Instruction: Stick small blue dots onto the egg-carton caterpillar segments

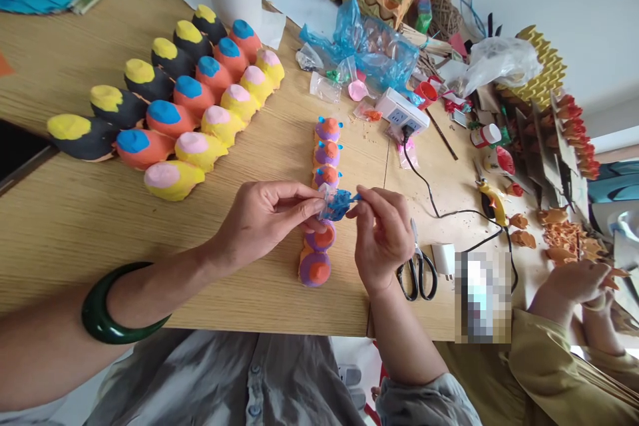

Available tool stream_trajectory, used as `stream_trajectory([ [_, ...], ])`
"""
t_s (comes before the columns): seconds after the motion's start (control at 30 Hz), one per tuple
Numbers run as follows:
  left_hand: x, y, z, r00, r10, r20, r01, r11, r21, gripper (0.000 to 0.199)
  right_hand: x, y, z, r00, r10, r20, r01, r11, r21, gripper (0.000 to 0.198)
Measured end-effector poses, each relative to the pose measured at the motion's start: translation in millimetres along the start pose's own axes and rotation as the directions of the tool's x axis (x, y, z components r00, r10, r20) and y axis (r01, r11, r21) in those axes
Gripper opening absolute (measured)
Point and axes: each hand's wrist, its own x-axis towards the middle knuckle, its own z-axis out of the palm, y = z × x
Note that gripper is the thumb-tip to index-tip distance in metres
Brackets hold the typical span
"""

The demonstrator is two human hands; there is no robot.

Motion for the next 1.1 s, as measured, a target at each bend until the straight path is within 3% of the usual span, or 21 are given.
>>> stream_trajectory([
  [0.1,-1.1,1.1,0.3,1.000,0.020,0.000,-0.020,1.000,0.009,0.029,0.4,0.2,-0.2,0.993,-0.009,0.121,0.008,1.000,0.007,0.027],
  [0.23,-1.1,1.3,0.0,1.000,0.018,-0.005,-0.018,1.000,0.020,0.031,0.5,1.2,-1.4,0.999,0.031,-0.017,-0.032,0.999,-0.016,0.023],
  [0.4,0.3,0.2,-1.2,1.000,0.022,-0.021,-0.021,0.999,0.027,0.036,0.7,1.6,-1.8,0.989,0.012,0.146,-0.011,1.000,-0.009,0.019],
  [0.53,1.1,-0.9,-1.6,0.999,0.023,-0.036,-0.022,1.000,0.018,0.031,-0.3,3.0,-2.2,0.998,0.062,0.002,-0.062,0.998,-0.009,0.018],
  [0.7,1.8,-1.5,-2.4,0.999,0.025,-0.047,-0.026,1.000,-0.007,0.030,-1.4,4.9,0.7,0.993,0.017,0.116,-0.020,1.000,0.022,0.019],
  [0.87,2.4,-0.2,-3.5,0.998,0.008,-0.061,-0.009,1.000,-0.001,0.030,-0.5,5.1,-1.5,0.995,0.099,0.005,-0.099,0.994,0.038,0.013],
  [1.1,3.6,-0.6,-2.1,0.998,0.030,-0.058,-0.030,1.000,0.006,0.028,-2.2,6.6,3.4,0.983,0.111,0.144,-0.119,0.992,0.047,0.011],
])
